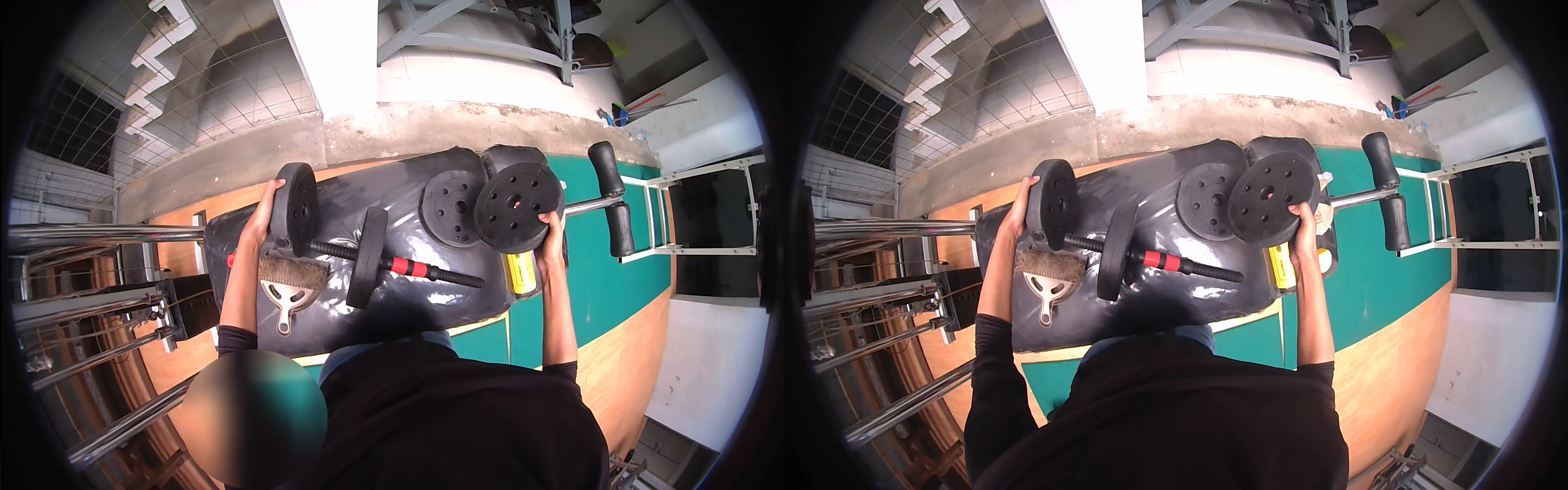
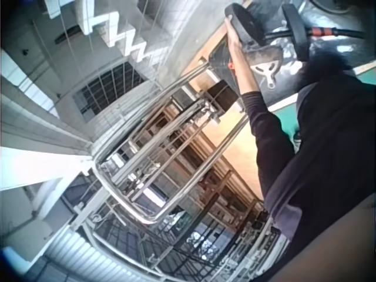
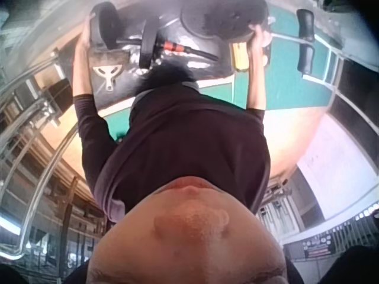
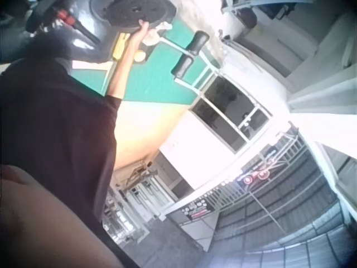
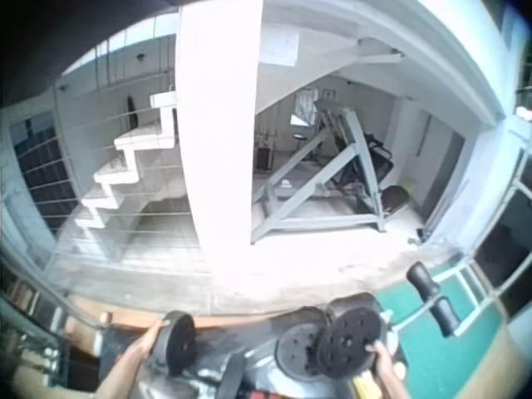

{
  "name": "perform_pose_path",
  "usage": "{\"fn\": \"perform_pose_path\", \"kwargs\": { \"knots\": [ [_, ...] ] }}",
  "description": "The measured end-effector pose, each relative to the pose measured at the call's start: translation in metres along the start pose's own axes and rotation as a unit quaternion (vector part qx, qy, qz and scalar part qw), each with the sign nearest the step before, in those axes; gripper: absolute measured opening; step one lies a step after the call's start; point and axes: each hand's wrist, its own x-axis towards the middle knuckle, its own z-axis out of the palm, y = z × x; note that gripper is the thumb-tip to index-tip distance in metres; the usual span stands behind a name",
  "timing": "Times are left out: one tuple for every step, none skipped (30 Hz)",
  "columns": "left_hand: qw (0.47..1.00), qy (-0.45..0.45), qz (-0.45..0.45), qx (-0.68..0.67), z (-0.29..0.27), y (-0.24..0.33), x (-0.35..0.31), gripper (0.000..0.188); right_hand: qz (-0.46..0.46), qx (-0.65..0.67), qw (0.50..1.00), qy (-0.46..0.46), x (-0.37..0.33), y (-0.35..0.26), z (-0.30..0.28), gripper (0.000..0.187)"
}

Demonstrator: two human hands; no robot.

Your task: The person wipes a weight plate with a cloth, then assembles a dumbbell by sliding weight plates onto a bar and securing them with collars. The completed dumbbell is placed on the floor among other dumbbells.

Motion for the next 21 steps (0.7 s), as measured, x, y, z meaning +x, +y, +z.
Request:
{"fn": "perform_pose_path", "kwargs": {
  "knots": [
    [1.0,-0.003,-0.003,0.01,0.0,0.0,0.004,0.079,0.013,0.011,1.0,0.023,0.0,0.002,-0.007,0.061],
    [1.0,-0.004,-0.005,0.02,-0.001,0.001,0.007,0.08,-0.005,-0.017,1.0,0.014,0.007,0.007,-0.019,0.057],
    [1.0,-0.003,-0.006,0.021,-0.001,0.0,0.009,0.081,-0.023,-0.045,0.999,0.005,0.012,0.013,-0.03,0.054],
    [1.0,0.001,-0.005,0.02,-0.002,-0.001,0.01,0.082,-0.048,-0.078,0.996,0.006,0.009,0.01,-0.026,0.046],
    [1.0,0.004,-0.005,0.019,-0.003,-0.003,0.012,0.083,-0.073,-0.112,0.991,0.007,0.004,0.006,-0.02,0.04],
    [1.0,-0.001,-0.003,0.013,-0.003,-0.004,0.015,0.082,-0.098,-0.146,0.984,0.008,0.002,0.003,-0.017,0.034],
    [1.0,-0.005,-0.001,0.007,-0.004,-0.003,0.016,0.082,-0.085,-0.144,0.986,0.008,0.003,0.002,-0.018,0.034],
    [1.0,-0.01,0.002,0.001,-0.004,-0.002,0.018,0.082,-0.072,-0.142,0.987,0.008,0.005,0.002,-0.021,0.035],
    [1.0,-0.011,0.002,0.002,-0.003,-0.001,0.019,0.081,-0.06,-0.14,0.988,0.008,0.006,0.001,-0.023,0.035],
    [1.0,-0.009,0.003,0.004,0.001,0.003,0.016,0.081,-0.054,-0.121,0.991,0.01,0.003,-0.003,-0.018,0.035],
    [1.0,-0.007,0.004,0.006,0.003,0.008,0.015,0.081,-0.053,-0.106,0.993,0.018,0.005,0.0,-0.021,0.035],
    [1.0,-0.023,0.002,-0.009,0.003,0.009,0.022,0.077,-0.053,-0.091,0.994,0.027,0.011,0.006,-0.027,0.035],
    [1.0,-0.022,0.002,-0.004,0.004,0.015,0.022,0.076,-0.051,-0.076,0.995,0.034,0.014,0.009,-0.032,0.034],
    [1.0,-0.019,0.004,0.004,0.007,0.026,0.021,0.074,-0.043,-0.053,0.997,0.025,0.016,0.011,-0.034,0.031],
    [1.0,-0.016,0.006,0.012,0.012,0.036,0.018,0.073,-0.028,-0.027,0.997,0.065,0.021,0.019,-0.04,0.026],
    [0.999,-0.007,0.025,0.022,0.02,0.045,0.016,0.069,-0.027,-0.01,0.997,0.071,0.021,0.025,-0.047,0.027],
    [0.998,-0.015,0.037,0.041,0.027,0.058,0.014,0.067,-0.026,0.008,0.997,0.078,0.022,0.03,-0.054,0.028],
    [0.997,-0.024,0.048,0.061,0.035,0.073,0.011,0.066,-0.007,0.022,0.997,0.068,0.022,0.033,-0.061,0.037],
    [0.995,-0.031,0.057,0.082,0.043,0.085,0.008,0.065,-0.01,0.029,0.996,0.083,0.018,0.032,-0.059,0.04],
    [0.99,-0.016,0.088,0.109,0.054,0.095,0.007,0.062,-0.012,0.034,0.994,0.098,0.007,0.025,-0.053,0.043],
    [0.987,-0.029,0.087,0.134,0.067,0.107,0.005,0.06,-0.014,0.039,0.993,0.115,0.001,0.024,-0.052,0.047]
  ]
}}
